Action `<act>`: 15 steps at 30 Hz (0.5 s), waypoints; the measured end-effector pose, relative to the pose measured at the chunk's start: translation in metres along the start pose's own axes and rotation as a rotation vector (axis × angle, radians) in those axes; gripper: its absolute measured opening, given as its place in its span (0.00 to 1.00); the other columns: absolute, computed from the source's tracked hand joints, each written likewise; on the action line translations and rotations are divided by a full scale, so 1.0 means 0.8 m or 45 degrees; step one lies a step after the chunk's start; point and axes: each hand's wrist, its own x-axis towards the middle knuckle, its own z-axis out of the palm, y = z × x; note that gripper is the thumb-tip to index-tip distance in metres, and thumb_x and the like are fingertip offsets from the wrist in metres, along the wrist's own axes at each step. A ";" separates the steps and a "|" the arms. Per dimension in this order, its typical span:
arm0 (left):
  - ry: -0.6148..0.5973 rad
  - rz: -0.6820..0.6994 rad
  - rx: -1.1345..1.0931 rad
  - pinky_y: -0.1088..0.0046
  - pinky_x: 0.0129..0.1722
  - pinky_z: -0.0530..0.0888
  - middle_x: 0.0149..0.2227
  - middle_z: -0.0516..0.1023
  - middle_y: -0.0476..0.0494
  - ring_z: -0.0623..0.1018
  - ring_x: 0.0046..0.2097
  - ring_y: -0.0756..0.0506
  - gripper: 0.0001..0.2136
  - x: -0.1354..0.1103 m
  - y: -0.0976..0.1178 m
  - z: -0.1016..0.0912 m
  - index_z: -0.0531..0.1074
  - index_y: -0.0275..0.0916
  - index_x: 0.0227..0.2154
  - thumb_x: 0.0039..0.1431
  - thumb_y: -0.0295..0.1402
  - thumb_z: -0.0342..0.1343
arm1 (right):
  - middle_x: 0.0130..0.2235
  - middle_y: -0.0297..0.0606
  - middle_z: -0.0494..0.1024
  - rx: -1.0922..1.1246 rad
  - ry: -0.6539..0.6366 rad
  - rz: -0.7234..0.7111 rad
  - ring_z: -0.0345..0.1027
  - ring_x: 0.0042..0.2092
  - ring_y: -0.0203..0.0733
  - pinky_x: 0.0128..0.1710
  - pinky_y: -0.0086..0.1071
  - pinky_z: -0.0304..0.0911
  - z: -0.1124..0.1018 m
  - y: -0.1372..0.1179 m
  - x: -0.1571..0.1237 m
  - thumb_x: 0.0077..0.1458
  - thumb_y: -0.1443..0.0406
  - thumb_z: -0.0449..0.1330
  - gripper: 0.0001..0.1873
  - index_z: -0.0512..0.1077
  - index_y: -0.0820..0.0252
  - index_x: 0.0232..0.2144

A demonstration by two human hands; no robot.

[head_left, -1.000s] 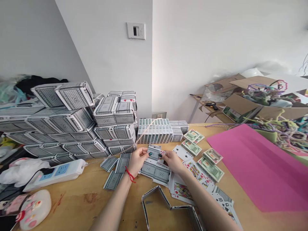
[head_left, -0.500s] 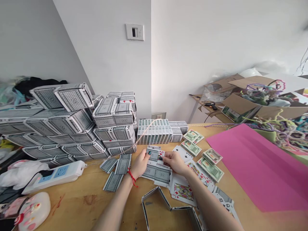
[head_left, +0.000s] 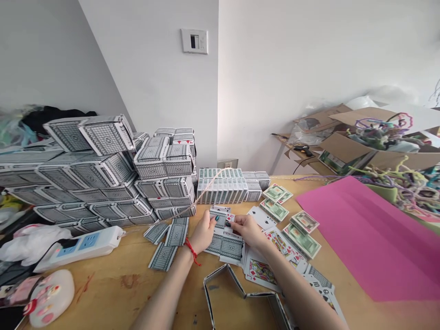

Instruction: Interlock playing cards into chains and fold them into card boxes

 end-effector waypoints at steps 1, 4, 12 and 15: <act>0.001 -0.008 -0.020 0.70 0.33 0.68 0.29 0.71 0.46 0.73 0.33 0.44 0.04 -0.001 0.003 0.000 0.56 0.42 0.27 0.55 0.33 0.44 | 0.17 0.29 0.64 0.009 -0.005 0.004 0.51 0.20 0.30 0.20 0.26 0.47 0.000 0.000 0.001 0.42 0.50 0.60 0.20 0.67 0.62 0.18; -0.027 -0.024 -0.115 0.69 0.36 0.69 0.34 0.74 0.43 0.74 0.37 0.43 0.04 -0.002 0.009 0.000 0.59 0.41 0.32 0.54 0.34 0.46 | 0.17 0.29 0.64 0.027 -0.012 0.010 0.51 0.20 0.30 0.20 0.26 0.47 0.000 0.000 0.002 0.40 0.49 0.60 0.22 0.66 0.63 0.18; -0.016 -0.060 -0.431 0.72 0.35 0.67 0.29 0.74 0.47 0.72 0.34 0.45 0.12 0.005 -0.005 0.000 0.68 0.36 0.30 0.53 0.40 0.47 | 0.19 0.30 0.65 0.076 -0.002 0.007 0.53 0.21 0.31 0.21 0.27 0.50 -0.007 0.003 0.002 0.43 0.51 0.59 0.19 0.67 0.62 0.21; -0.046 -0.091 -0.490 0.75 0.29 0.65 0.24 0.72 0.49 0.70 0.29 0.48 0.15 0.008 -0.009 -0.002 0.70 0.35 0.26 0.51 0.43 0.50 | 0.19 0.30 0.65 0.063 -0.004 0.016 0.53 0.21 0.31 0.21 0.26 0.49 -0.008 0.005 0.002 0.44 0.52 0.59 0.18 0.68 0.63 0.22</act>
